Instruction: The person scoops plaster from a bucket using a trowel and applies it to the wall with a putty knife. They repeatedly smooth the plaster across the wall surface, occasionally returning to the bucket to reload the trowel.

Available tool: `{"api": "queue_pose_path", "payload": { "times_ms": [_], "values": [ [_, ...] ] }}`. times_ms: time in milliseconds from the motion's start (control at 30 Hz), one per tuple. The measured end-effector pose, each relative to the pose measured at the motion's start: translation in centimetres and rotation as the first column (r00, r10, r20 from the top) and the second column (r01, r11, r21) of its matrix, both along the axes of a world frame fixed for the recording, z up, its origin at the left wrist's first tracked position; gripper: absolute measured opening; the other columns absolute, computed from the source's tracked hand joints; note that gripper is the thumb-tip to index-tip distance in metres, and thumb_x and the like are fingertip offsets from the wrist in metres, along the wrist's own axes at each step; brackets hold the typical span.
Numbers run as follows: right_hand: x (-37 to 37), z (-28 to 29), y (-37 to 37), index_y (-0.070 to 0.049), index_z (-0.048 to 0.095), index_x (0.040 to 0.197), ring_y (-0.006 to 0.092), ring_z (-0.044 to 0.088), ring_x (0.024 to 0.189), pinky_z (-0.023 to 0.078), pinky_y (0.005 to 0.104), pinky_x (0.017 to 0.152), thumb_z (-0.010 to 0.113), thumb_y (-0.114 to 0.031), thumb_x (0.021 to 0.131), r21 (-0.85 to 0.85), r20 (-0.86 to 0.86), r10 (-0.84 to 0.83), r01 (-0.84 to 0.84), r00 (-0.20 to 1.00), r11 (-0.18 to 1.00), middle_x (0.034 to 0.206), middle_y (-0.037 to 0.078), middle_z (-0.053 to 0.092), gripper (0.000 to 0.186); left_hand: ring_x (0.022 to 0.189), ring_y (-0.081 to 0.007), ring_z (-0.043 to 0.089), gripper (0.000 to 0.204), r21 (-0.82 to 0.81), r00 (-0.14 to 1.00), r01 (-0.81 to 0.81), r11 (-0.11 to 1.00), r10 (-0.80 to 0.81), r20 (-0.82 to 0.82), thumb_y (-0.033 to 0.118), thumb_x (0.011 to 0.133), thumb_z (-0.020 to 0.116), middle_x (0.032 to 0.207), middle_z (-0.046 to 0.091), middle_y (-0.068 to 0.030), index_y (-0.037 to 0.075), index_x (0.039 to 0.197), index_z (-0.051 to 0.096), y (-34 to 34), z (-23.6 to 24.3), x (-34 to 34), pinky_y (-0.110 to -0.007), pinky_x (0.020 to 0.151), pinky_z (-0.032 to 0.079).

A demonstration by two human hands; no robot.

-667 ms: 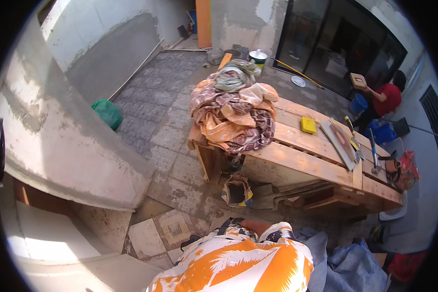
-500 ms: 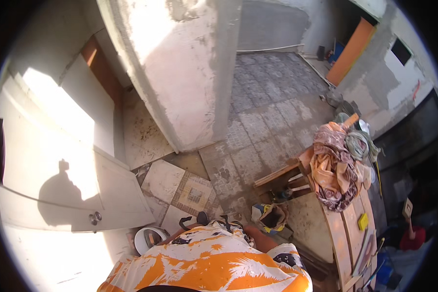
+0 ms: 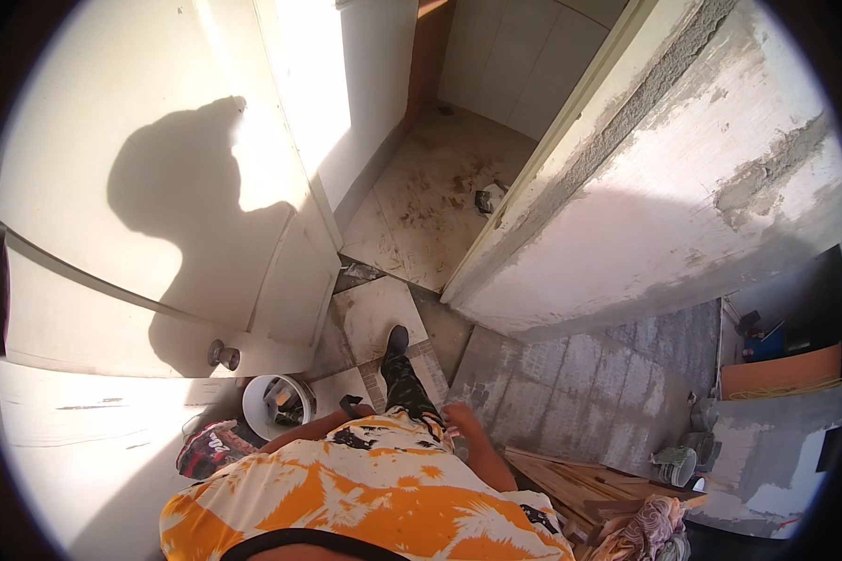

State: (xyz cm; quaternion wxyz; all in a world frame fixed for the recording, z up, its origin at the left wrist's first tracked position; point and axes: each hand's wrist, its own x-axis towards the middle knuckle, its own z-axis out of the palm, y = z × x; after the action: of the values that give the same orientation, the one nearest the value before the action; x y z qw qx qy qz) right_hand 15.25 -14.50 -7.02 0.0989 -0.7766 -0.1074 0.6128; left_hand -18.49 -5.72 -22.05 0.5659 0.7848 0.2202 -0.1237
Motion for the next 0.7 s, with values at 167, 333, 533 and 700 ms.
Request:
{"api": "queue_pose_path", "payload": {
  "times_ms": [167, 333, 533, 700],
  "values": [
    [6.3, -5.3, 6.6, -0.007, 0.069, 0.107, 0.0295, 0.069, 0.073, 0.057, 0.0448, 0.068, 0.058, -0.022, 0.091, 0.429, 0.308, 0.56, -0.638, 0.769, 0.64, 0.093, 0.016, 0.069, 0.025, 0.094, -0.0334, 0.069, 0.036, 0.141, 0.99, -0.142, 0.98, 0.14, 0.022, 0.038, 0.086, 0.067, 0.098, 0.072, -0.0187, 0.005, 0.099, 0.073, 13.6, 2.4, 4.9, -0.045, 0.084, 0.052],
    [9.8, -6.7, 16.0, -0.006, 0.072, 0.092, 0.0391, 0.069, 0.078, 0.055, 0.0482, 0.071, 0.066, -0.02, 0.078, 0.446, 0.658, 0.585, -0.871, 0.474, 0.204, 0.09, 0.02, 0.07, 0.021, 0.095, -0.0328, 0.069, 0.034, 0.375, 0.942, -0.327, 0.867, 0.33, 0.06, 0.037, 0.086, 0.065, 0.098, 0.071, -0.0174, 0.006, 0.097, 0.072, 28.8, 10.8, 7.3, -0.043, 0.085, 0.053],
    [10.2, -7.8, 31.1, -0.006, 0.072, 0.095, 0.0327, 0.07, 0.077, 0.054, 0.042, 0.068, 0.06, -0.025, 0.092, 0.474, 0.59, 0.335, -0.651, 0.735, 0.593, 0.082, 0.016, 0.07, 0.022, 0.092, -0.0338, 0.069, 0.025, 0.186, 0.859, -0.476, 0.86, 0.5, -0.113, 0.034, 0.085, 0.067, 0.094, 0.072, -0.0148, 0.011, 0.092, 0.074, 45.4, 16.3, 12.9, -0.044, 0.082, 0.054],
    [9.1, -0.7, 47.3, -0.005, 0.07, 0.104, 0.0188, 0.066, 0.074, 0.054, 0.0354, 0.069, 0.061, -0.028, 0.094, 0.402, -0.062, -0.025, 0.048, 0.998, 0.914, 0.085, 0.008, 0.069, 0.027, 0.091, -0.0322, 0.07, 0.02, 0.157, 0.941, -0.337, 0.928, 0.335, 0.04, 0.03, 0.086, 0.067, 0.094, 0.072, -0.013, 0.012, 0.092, 0.075, 58.1, 8.5, 16.1, -0.044, 0.082, 0.054]
  ]
}}
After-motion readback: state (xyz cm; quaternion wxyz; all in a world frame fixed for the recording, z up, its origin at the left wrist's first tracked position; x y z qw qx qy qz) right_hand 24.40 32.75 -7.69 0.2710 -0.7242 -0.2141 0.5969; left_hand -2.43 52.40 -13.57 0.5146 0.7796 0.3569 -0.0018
